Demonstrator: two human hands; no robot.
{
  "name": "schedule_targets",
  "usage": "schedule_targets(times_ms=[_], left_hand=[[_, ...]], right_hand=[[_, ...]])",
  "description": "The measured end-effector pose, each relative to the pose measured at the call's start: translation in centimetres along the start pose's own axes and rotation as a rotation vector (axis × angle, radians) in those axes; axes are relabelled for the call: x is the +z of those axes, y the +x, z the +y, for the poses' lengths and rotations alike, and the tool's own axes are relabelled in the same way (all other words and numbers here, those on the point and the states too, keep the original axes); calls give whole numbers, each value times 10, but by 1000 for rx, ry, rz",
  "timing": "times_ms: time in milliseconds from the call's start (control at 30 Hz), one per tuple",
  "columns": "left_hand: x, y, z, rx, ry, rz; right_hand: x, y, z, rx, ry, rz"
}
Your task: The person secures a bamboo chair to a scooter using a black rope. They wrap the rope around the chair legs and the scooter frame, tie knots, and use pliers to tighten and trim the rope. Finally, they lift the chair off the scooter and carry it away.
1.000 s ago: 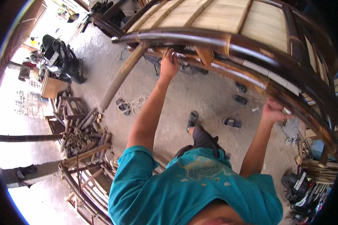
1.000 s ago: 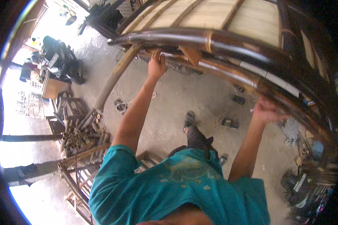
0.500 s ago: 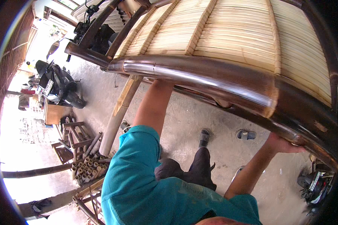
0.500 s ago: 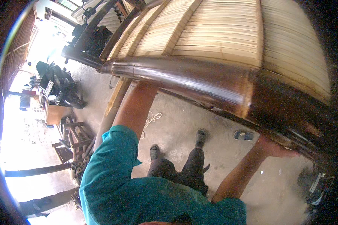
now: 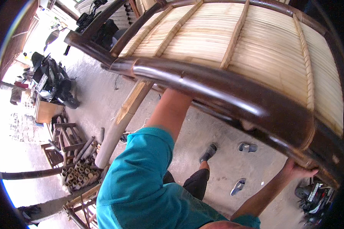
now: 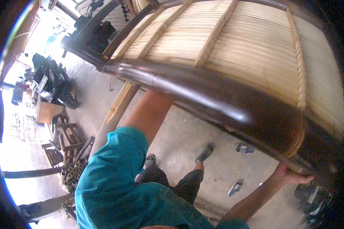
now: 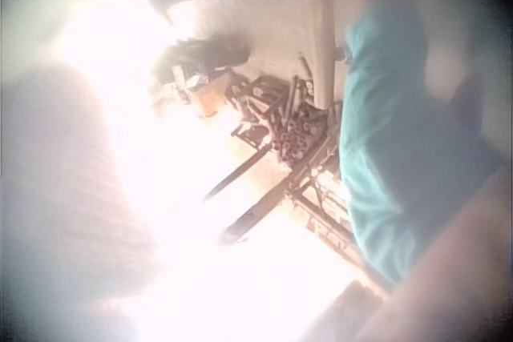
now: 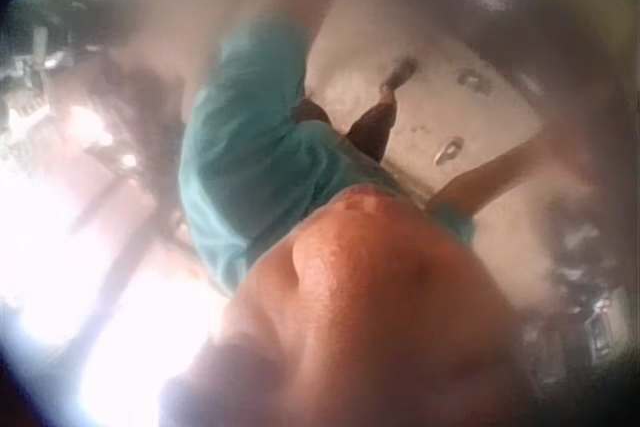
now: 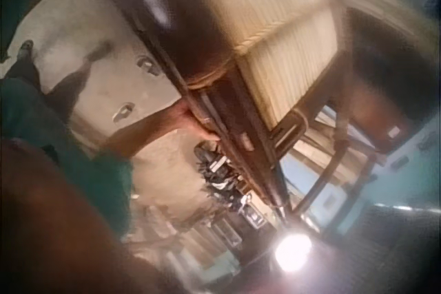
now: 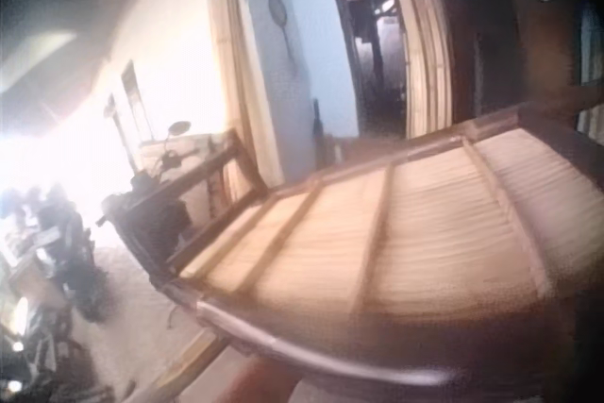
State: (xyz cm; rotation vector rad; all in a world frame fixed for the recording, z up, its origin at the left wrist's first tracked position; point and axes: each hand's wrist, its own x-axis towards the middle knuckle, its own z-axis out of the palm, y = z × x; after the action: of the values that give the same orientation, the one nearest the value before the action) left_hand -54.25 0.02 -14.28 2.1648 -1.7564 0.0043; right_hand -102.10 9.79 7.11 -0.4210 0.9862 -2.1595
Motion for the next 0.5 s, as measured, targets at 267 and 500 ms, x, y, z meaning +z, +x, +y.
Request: schedule_targets(times_ms=[267, 500], left_hand=[[0, 3, 7, -34, -11, -76], [-15, -25, 10, -116, -92, -189]], right_hand=[[-9, -17, -12, -26, 7, 19], [-2, -5, -16, 4, -41, -90]])
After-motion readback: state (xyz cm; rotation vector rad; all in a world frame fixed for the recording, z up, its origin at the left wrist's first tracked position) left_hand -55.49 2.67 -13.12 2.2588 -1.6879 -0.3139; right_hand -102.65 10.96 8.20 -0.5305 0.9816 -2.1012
